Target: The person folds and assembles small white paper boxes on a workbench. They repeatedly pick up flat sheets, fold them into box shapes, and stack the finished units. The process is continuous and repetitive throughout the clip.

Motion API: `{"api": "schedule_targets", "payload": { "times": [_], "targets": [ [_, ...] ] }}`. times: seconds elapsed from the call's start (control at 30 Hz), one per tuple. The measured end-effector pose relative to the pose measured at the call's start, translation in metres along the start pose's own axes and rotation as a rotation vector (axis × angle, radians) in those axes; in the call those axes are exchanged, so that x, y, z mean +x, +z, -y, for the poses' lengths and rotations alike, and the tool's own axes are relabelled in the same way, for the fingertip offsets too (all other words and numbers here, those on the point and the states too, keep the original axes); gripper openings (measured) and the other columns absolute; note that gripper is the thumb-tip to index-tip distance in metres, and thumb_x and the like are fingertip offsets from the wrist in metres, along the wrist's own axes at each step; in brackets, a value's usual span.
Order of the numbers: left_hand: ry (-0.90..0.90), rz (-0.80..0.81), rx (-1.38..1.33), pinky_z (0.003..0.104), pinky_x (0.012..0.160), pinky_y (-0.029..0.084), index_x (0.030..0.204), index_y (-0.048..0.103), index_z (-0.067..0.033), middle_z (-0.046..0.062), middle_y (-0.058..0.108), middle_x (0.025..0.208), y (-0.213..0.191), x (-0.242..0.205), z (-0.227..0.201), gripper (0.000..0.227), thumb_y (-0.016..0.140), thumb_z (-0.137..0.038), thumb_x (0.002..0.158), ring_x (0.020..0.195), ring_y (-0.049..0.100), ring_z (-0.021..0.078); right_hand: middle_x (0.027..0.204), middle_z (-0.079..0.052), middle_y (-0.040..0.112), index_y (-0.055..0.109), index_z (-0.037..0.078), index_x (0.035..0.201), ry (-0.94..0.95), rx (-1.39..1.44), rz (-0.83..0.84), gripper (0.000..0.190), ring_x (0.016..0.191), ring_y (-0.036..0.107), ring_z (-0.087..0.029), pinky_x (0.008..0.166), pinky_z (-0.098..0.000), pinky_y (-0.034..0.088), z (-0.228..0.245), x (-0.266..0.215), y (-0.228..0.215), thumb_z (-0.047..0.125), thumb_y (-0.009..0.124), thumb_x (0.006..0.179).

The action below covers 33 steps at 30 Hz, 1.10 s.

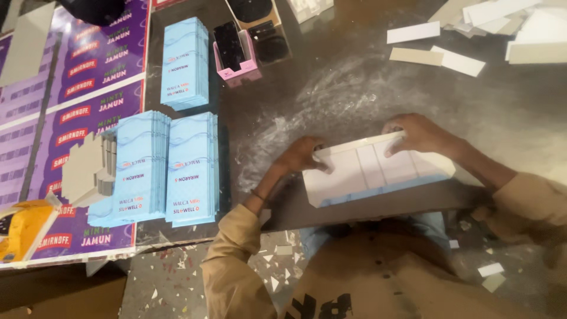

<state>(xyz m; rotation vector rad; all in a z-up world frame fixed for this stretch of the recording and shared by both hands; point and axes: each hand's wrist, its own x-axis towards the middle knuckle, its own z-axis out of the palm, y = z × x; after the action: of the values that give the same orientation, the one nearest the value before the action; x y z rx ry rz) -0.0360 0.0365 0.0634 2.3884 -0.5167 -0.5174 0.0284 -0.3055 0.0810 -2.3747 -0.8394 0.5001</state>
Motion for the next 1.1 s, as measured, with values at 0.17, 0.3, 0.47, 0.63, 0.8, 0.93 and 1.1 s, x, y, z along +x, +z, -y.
{"api": "schedule_targets", "payload": {
  "times": [0.17, 0.3, 0.47, 0.63, 0.8, 0.93, 1.1],
  "targets": [
    [0.089, -0.136, 0.033, 0.041, 0.09, 0.053, 0.106, 0.069, -0.0031, 0.013, 0.07, 0.102, -0.004, 0.0, 0.001, 0.06, 0.094, -0.033, 0.059, 0.099, 0.065, 0.0304, 0.112, -0.012, 0.074, 0.074, 0.008, 0.108, -0.019, -0.079, 0.016, 0.061, 0.107, 0.069, -0.03, 0.092, -0.0422, 0.054, -0.001, 0.006, 0.001, 0.042, 0.091, 0.061],
    [-0.006, -0.061, 0.011, 0.042, 0.098, 0.048, 0.112, 0.07, -0.0071, 0.012, 0.069, 0.11, 0.007, 0.015, -0.006, 0.058, 0.092, -0.028, 0.063, 0.109, 0.061, 0.0321, 0.114, -0.011, 0.074, 0.075, 0.009, 0.108, 0.033, -0.02, 0.028, 0.055, 0.108, 0.068, -0.029, 0.094, -0.0418, 0.053, 0.001, -0.001, 0.001, 0.037, 0.089, 0.064],
    [0.061, -0.14, 0.001, 0.045, 0.108, 0.042, 0.131, 0.058, -0.005, 0.016, 0.061, 0.125, 0.032, 0.033, -0.018, 0.079, 0.095, -0.023, 0.063, 0.124, 0.052, 0.0365, 0.113, -0.011, 0.074, 0.074, 0.009, 0.111, 0.019, -0.028, -0.047, 0.052, 0.109, 0.068, -0.028, 0.094, -0.0411, 0.053, 0.007, -0.004, 0.005, 0.032, 0.088, 0.066],
    [0.127, -0.156, 0.201, 0.043, 0.118, 0.042, 0.12, 0.069, -0.0117, 0.008, 0.066, 0.135, 0.051, 0.027, -0.004, 0.051, 0.085, -0.029, 0.075, 0.136, 0.053, 0.0332, 0.125, -0.007, 0.068, 0.07, 0.015, 0.118, -0.174, -0.256, -0.094, 0.041, 0.121, 0.061, -0.028, 0.103, -0.0429, 0.049, -0.002, -0.013, 0.026, 0.028, 0.076, 0.08],
    [0.266, -0.34, 0.54, 0.046, 0.117, 0.039, 0.133, 0.064, -0.0119, 0.013, 0.055, 0.148, 0.085, -0.011, 0.015, 0.044, 0.061, -0.038, 0.098, 0.139, 0.048, 0.0367, 0.147, -0.009, 0.054, 0.06, 0.023, 0.138, -0.324, -0.629, -0.246, 0.051, 0.134, 0.05, -0.032, 0.109, -0.0442, 0.044, -0.029, -0.05, 0.055, 0.025, 0.063, 0.087],
    [0.234, -0.382, 0.707, 0.048, 0.116, 0.037, 0.138, 0.061, -0.0119, 0.012, 0.052, 0.15, 0.086, -0.036, 0.026, 0.043, 0.052, -0.034, 0.103, 0.136, 0.049, 0.0368, 0.154, -0.004, 0.054, 0.059, 0.027, 0.132, -0.301, -0.873, -0.279, 0.044, 0.141, 0.052, -0.027, 0.109, -0.0419, 0.05, -0.055, -0.076, 0.042, 0.019, 0.056, 0.089],
    [0.096, -0.386, 0.613, 0.046, 0.117, 0.038, 0.143, 0.057, -0.0093, 0.012, 0.052, 0.148, 0.088, -0.041, 0.009, 0.045, 0.053, -0.031, 0.103, 0.136, 0.05, 0.0376, 0.134, -0.02, 0.064, 0.061, 0.001, 0.13, 0.01, -0.893, -0.189, 0.048, 0.126, 0.062, -0.032, 0.104, -0.043, 0.054, -0.016, -0.069, 0.077, 0.042, 0.05, 0.107]
  ]
}}
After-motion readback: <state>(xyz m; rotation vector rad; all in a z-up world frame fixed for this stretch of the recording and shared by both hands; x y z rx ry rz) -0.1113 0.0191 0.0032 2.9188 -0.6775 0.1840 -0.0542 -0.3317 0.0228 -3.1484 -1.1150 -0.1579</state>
